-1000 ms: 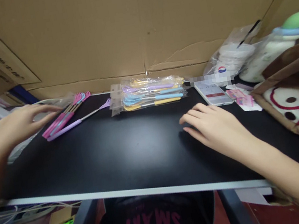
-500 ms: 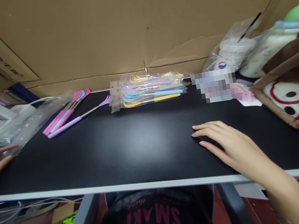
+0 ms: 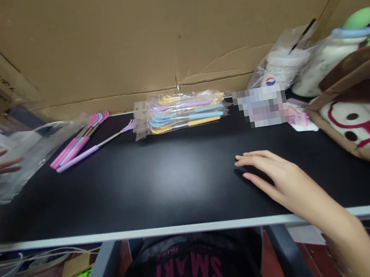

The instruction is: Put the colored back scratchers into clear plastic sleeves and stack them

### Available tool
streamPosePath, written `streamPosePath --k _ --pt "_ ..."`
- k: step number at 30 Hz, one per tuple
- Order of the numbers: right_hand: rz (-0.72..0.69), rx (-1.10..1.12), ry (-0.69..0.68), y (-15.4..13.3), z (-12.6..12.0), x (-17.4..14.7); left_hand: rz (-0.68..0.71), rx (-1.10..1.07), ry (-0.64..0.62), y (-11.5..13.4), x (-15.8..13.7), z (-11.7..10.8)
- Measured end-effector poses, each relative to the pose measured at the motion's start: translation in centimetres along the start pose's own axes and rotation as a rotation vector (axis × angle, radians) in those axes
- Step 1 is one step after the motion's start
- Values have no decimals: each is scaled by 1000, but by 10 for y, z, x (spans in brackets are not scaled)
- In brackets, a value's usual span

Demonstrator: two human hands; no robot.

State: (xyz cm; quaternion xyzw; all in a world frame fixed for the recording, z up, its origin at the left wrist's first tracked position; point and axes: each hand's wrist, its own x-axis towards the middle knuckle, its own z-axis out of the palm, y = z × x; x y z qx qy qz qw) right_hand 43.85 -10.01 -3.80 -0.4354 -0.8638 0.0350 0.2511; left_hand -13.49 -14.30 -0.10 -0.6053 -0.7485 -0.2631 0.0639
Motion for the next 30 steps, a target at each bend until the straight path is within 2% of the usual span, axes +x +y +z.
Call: streamPosePath --k 1,2,4,6,11,14,17,20,25,30 --pt "-5 1 -3 -2 0 2 -15 -96 91 22 1 2" --pt "-17 3 -10 -4 0 4 -9 -139 100 44 2 6" --pt "-54 -2 -34 -12 0 10 77 -174 -26 82 5 14" --pt "-102 -34 -56 -23 0 17 245 -229 -155 113 5 25" --pt "-293 -165 -80 -58 4 39 683 56 -288 164 -9 51" --pt "-404 -258 -71 -73 10 51 812 201 -351 189 -22 60" --pt "-468 -311 -77 -82 16 60 887 220 -351 204 -30 63" --pt "-509 -311 -98 -87 21 69 927 169 -361 209 -31 62" --pt "-417 -248 -165 -83 26 86 955 80 -461 211 -27 54" --pt "-425 -198 -233 -69 30 96 1049 -155 -598 214 -23 52"
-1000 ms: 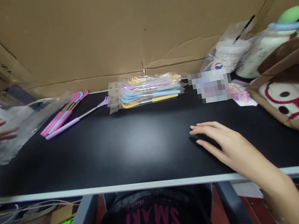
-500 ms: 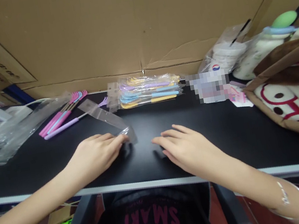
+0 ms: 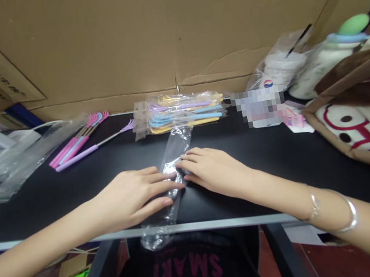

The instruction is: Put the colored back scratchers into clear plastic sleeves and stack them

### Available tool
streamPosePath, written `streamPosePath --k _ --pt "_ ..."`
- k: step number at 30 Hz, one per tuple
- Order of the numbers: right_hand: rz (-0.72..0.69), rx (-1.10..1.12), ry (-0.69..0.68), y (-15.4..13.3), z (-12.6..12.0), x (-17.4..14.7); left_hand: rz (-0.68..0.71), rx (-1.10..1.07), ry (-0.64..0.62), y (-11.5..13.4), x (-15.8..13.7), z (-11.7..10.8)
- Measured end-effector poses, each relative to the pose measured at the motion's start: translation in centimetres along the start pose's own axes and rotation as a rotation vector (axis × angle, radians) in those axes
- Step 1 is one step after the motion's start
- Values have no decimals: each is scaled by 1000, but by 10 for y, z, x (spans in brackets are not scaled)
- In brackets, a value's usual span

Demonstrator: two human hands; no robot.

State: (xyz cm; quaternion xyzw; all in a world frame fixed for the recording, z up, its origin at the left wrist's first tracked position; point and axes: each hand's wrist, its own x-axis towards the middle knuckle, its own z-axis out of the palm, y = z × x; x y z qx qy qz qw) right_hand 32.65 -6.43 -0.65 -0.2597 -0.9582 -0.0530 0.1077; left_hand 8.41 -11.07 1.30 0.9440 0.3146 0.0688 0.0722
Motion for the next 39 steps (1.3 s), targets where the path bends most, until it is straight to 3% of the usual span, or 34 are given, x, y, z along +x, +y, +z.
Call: streamPosePath --k 5,8,13,19,24,33,36,39 --pt "43 150 -80 8 5 -1 240 -232 -60 -1 8 4" --pt "42 285 -119 14 6 1 278 -179 27 -10 13 5" --pt "-22 467 -161 36 7 4 97 47 194 -49 15 4" --pt "20 521 -173 57 15 0 -34 12 73 -87 -3 19" --pt "71 442 -136 61 24 -3 -80 -70 -36 -94 -16 25" --pt "111 226 -95 77 27 -25 -192 69 -148 -97 -24 24" --pt "130 205 -109 82 25 -31 -206 122 -120 -100 -28 23" --pt "138 204 -119 83 23 -32 -185 225 6 -106 -31 16"
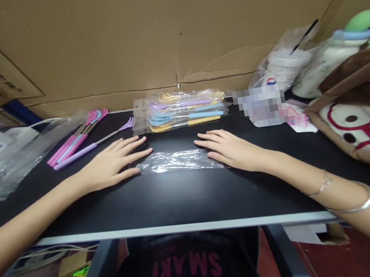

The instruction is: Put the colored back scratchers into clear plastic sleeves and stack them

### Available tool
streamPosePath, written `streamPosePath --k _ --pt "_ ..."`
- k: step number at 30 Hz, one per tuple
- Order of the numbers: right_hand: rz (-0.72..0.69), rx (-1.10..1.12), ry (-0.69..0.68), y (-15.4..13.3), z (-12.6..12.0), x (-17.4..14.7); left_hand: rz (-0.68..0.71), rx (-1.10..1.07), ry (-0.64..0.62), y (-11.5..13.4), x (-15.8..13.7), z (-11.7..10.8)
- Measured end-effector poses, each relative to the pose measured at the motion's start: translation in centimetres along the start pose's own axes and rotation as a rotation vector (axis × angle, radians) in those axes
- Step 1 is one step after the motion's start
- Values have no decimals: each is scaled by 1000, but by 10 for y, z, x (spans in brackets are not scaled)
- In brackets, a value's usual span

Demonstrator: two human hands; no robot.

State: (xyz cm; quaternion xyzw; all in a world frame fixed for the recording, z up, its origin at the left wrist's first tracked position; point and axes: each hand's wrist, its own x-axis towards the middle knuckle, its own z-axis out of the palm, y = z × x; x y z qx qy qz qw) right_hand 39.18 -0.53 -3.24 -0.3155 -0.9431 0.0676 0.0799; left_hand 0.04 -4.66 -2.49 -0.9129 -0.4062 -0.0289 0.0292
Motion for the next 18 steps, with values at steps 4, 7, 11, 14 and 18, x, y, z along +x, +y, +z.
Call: streamPosePath --k 4,7,11,14,18 --pt "2 -13 9 -2 -1 1 -219 153 195 -25 -7 -16" --pt "-6 -23 35 -3 0 1 -411 246 267 -53 -18 -23" --pt "-9 -23 56 -4 0 1 -500 245 209 -83 -27 -17" --pt "-6 -17 62 -6 0 2 -583 154 187 -90 -28 -12" --pt "-1 -15 57 -8 -3 1 -668 -22 276 -81 -28 -21"
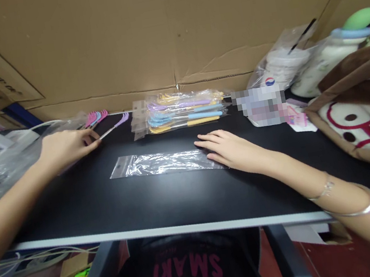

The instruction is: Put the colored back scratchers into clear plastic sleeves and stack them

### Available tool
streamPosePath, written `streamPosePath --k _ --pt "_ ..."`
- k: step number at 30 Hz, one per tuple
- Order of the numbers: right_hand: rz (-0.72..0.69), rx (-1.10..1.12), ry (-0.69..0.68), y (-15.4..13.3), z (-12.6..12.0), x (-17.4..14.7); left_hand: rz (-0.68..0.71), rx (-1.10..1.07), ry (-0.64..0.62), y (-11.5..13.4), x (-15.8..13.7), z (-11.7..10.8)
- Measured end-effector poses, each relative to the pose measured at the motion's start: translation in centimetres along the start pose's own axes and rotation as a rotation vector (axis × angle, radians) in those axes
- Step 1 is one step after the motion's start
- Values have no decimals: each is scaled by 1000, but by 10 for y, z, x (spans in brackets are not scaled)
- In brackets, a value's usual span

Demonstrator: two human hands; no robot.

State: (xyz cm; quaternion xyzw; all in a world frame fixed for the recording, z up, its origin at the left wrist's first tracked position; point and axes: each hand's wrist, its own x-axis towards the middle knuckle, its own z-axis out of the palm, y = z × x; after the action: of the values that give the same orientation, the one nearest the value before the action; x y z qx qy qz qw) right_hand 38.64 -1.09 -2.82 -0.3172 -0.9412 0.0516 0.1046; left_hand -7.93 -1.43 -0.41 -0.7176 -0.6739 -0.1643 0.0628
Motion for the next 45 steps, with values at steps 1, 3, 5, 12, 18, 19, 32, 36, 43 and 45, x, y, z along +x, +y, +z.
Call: streamPosePath --k 1,3,5,12,18,19,32,36,43,45 --pt "5 -2 0 -1 -1 0 -13 -21 15 3 -1 -4" --pt "17 0 11 -3 -4 0 -37 -48 46 10 -2 -13" --pt "32 25 41 -8 -9 2 -58 -176 99 22 -2 -21" --pt "85 516 151 -53 -30 23 93 -1067 -39 126 -10 -31" --pt "120 1115 66 -81 -28 35 216 -1351 -264 205 -13 -7" --pt "165 1139 75 -81 -27 33 239 -1339 -262 210 -11 -3" --pt "435 900 330 -35 -37 1 648 -477 -173 213 -11 28" --pt "543 786 366 -11 -48 -12 653 -279 -200 209 -17 37" --pt "657 713 268 29 -52 -37 602 -233 -108 195 -20 29" --pt "653 692 210 34 -53 -45 579 -244 -85 187 -19 26"
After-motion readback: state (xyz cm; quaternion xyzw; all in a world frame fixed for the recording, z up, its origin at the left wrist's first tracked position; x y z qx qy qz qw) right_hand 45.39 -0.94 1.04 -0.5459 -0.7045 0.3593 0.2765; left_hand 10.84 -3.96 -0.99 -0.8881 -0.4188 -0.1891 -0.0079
